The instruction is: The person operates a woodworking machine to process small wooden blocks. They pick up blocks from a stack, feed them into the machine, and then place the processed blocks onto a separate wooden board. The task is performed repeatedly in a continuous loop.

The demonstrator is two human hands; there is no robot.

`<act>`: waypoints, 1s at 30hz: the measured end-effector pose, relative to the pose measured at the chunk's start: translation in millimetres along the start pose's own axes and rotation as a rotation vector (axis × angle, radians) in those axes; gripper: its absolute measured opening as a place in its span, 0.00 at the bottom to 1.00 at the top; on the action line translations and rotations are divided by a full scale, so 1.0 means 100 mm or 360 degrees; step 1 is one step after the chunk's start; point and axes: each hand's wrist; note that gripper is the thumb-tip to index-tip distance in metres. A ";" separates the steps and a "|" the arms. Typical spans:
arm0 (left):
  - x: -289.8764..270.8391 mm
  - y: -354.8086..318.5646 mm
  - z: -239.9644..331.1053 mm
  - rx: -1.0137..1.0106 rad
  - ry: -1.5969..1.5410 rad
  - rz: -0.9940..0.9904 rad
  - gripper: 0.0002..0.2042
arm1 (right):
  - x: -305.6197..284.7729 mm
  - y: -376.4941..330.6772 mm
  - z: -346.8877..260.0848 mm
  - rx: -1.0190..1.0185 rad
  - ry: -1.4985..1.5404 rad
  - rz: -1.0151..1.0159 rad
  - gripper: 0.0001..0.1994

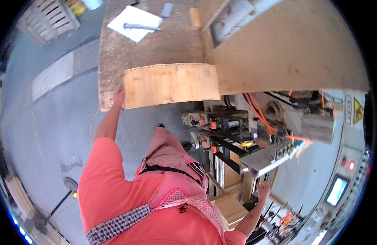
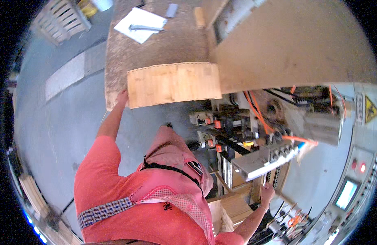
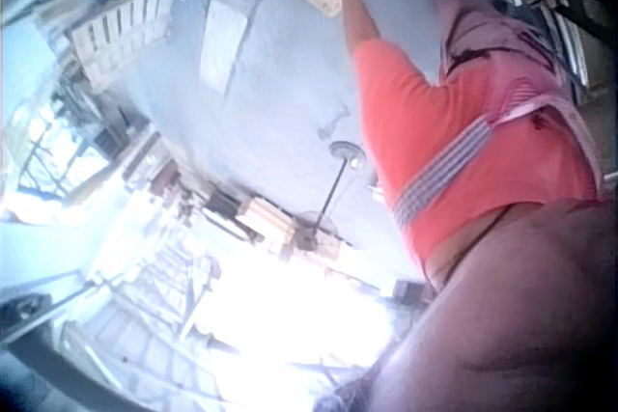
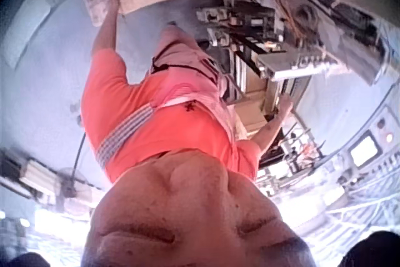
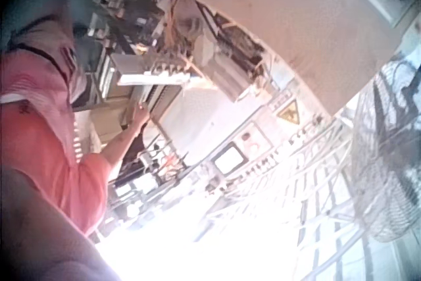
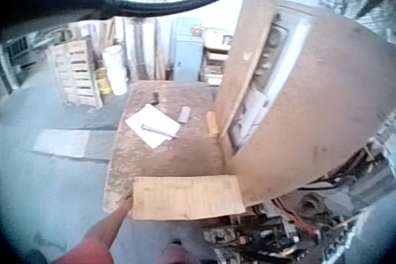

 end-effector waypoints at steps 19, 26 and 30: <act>0.94 -3.77 2.46 0.0392 -0.0442 -0.0610 0.08 | -0.67 1.76 0.34 -0.0255 0.0270 0.0676 0.13; 2.00 -5.30 5.01 0.1111 -0.0672 -0.1319 0.07 | -0.90 3.03 0.29 -0.0487 0.0295 0.0950 0.23; 2.53 -5.56 5.20 0.1565 -0.0395 -0.1342 0.07 | -0.88 3.47 0.30 -0.0466 0.0051 0.0821 0.26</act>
Point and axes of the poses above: each hand's wrist, its own y-axis towards the middle knuckle, its own x-axis out of the palm, z = x × y, and after that the axes turned 3 degrees about x, right-handed
